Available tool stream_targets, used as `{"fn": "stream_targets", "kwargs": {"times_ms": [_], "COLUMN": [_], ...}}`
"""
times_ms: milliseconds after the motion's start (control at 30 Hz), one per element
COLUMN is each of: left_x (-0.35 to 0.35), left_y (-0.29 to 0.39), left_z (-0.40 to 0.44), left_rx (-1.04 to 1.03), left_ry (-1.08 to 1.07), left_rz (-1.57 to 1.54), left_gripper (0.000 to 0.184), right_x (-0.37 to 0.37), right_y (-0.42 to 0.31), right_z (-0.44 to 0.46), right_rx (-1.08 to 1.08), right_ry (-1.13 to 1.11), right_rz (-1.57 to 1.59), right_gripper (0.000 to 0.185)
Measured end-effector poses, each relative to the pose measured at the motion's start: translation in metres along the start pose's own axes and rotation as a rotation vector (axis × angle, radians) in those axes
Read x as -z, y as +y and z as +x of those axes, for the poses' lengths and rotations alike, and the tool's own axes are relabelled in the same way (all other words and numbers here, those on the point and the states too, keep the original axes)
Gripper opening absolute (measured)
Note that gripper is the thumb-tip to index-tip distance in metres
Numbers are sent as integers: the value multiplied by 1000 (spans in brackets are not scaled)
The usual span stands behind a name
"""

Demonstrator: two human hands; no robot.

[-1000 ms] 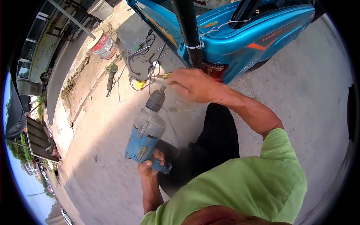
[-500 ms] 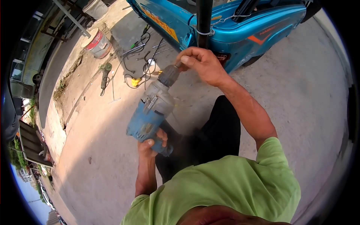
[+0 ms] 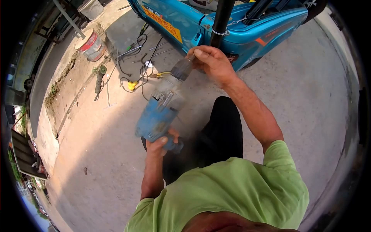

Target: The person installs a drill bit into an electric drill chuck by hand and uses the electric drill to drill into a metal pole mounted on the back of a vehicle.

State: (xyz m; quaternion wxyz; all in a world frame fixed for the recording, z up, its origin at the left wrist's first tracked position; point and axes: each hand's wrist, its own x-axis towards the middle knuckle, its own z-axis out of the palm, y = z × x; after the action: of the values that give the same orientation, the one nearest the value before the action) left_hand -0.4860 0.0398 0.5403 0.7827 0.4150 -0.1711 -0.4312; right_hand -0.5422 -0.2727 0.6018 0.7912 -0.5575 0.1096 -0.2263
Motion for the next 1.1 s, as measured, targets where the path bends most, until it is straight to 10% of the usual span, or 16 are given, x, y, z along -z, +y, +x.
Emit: {"fn": "stream_targets", "kwargs": {"times_ms": [400,1100], "left_x": [2,-30], "left_y": [-5,21], "left_z": [-2,7], "left_rx": [127,-103], "left_ry": [-37,38], "left_rz": [-272,407], "left_gripper": [45,57], "right_x": [-5,2], "right_y": [17,50], "right_z": [-1,-5], "right_rx": [41,134], "right_ry": [109,47], "right_rz": [102,685], "right_gripper": [30,37]}}
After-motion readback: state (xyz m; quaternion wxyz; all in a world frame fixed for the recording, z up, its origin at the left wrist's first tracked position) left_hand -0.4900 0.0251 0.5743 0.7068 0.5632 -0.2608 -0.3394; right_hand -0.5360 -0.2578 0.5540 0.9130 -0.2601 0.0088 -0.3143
